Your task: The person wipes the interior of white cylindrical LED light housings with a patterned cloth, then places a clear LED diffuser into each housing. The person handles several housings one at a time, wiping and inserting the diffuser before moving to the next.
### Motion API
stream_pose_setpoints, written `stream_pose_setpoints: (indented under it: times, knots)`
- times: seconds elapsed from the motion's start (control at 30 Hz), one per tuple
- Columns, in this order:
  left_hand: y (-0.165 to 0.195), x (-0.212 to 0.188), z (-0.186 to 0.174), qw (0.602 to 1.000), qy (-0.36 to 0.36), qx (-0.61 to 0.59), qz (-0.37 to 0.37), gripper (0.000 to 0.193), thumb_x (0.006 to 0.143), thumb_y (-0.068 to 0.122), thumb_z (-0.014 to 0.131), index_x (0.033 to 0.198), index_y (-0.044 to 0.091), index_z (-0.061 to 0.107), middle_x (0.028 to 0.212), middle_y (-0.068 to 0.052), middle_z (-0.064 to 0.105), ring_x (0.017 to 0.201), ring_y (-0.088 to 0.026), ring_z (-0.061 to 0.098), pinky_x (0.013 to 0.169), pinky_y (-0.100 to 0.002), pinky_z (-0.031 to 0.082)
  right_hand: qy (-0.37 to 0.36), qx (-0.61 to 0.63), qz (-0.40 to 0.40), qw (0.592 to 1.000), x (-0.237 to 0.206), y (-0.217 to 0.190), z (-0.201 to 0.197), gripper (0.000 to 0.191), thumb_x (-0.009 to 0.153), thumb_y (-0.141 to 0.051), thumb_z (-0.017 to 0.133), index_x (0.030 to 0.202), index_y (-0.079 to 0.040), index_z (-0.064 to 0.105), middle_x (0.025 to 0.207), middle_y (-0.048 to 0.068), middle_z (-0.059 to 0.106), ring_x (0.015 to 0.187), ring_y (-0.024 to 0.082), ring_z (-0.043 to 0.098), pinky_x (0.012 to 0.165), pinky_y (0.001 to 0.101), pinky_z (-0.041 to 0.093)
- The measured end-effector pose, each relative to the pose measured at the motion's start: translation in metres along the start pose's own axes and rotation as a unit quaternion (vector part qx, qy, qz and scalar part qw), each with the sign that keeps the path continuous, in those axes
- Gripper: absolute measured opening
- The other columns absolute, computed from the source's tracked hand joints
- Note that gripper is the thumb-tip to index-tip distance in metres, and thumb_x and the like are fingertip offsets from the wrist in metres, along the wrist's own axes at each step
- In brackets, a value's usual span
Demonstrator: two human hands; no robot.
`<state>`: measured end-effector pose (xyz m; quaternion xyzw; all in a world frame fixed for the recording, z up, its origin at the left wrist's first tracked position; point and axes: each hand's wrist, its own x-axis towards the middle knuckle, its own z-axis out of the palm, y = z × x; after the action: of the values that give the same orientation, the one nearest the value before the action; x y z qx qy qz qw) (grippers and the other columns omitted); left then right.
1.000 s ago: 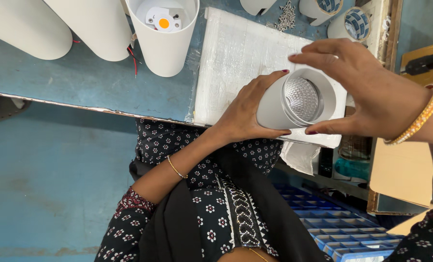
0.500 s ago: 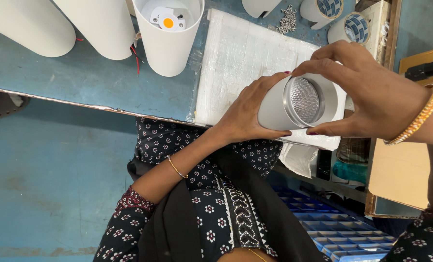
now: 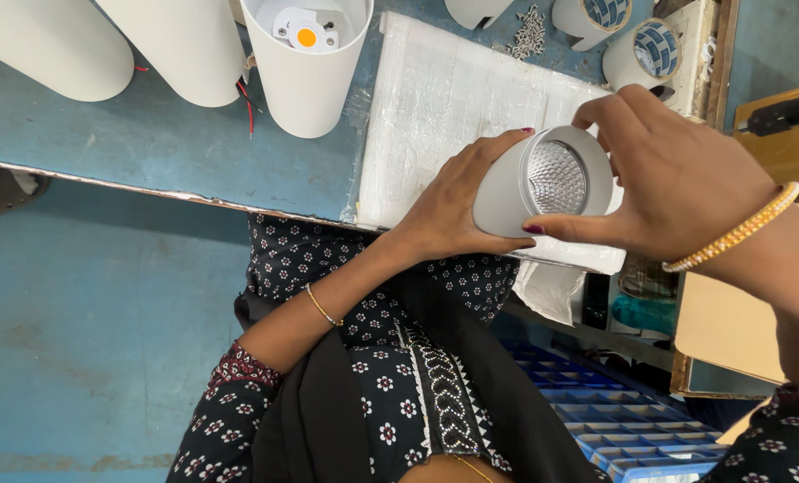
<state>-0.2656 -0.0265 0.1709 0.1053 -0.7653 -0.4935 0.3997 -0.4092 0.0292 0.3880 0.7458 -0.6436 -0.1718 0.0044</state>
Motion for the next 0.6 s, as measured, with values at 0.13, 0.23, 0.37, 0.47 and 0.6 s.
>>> stream_pose_setpoints:
  times: [0.13, 0.23, 0.37, 0.47, 0.6]
  knots:
    - [-0.001, 0.001, 0.001, 1.0, -0.013, -0.003, -0.017, 0.111, 0.076, 0.052, 0.09, 0.16, 0.018, 0.026, 0.147, -0.011, 0.05, 0.135, -0.033, 0.057, 0.119, -0.049, 0.046, -0.173, -0.137, 0.146, 0.964, 0.0, -0.017, -0.005, 0.091, 0.081, -0.081, 0.054, 0.121, 0.001, 0.057, 0.091, 0.016, 0.069, 0.08, 0.027, 0.074, 0.071, 0.0351, 0.06]
    - [-0.001, 0.001, 0.001, 1.0, -0.001, -0.002, 0.002, 0.112, 0.075, 0.052, 0.09, 0.159, 0.017, 0.025, 0.149, -0.013, 0.048, 0.137, -0.034, 0.054, 0.118, -0.051, 0.045, -0.086, -0.069, 0.087, 0.99, -0.005, -0.014, -0.005, 0.094, 0.078, -0.071, 0.061, 0.136, 0.003, 0.053, 0.116, 0.02, 0.065, 0.096, 0.032, 0.072, 0.072, 0.0414, 0.061]
    - [-0.002, -0.001, 0.0, 1.0, 0.0, -0.006, -0.008, 0.113, 0.077, 0.052, 0.09, 0.16, 0.017, 0.023, 0.15, -0.013, 0.047, 0.139, -0.035, 0.053, 0.119, -0.051, 0.044, 0.021, 0.015, -0.178, 0.984, -0.005, 0.021, 0.005, 0.1, 0.073, -0.063, 0.067, 0.157, -0.011, 0.049, 0.138, 0.021, 0.054, 0.122, 0.037, 0.058, 0.086, 0.0446, 0.057]
    - [-0.002, 0.0, 0.001, 1.0, -0.003, -0.009, -0.001, 0.112, 0.077, 0.052, 0.09, 0.161, 0.018, 0.024, 0.15, -0.013, 0.047, 0.139, -0.035, 0.054, 0.119, -0.051, 0.044, -0.017, 0.028, -0.176, 0.984, -0.004, 0.038, 0.016, 0.093, 0.071, -0.053, 0.071, 0.155, -0.019, 0.049, 0.141, 0.017, 0.052, 0.126, 0.036, 0.054, 0.096, 0.0472, 0.054]
    - [-0.001, 0.0, 0.001, 1.0, -0.008, -0.012, -0.008, 0.112, 0.076, 0.05, 0.091, 0.16, 0.018, 0.025, 0.148, -0.012, 0.049, 0.137, -0.034, 0.055, 0.118, -0.051, 0.045, -0.053, 0.007, -0.093, 0.994, 0.002, 0.031, 0.011, 0.094, 0.07, -0.066, 0.072, 0.143, -0.009, 0.054, 0.123, 0.018, 0.059, 0.105, 0.035, 0.066, 0.087, 0.0443, 0.059]
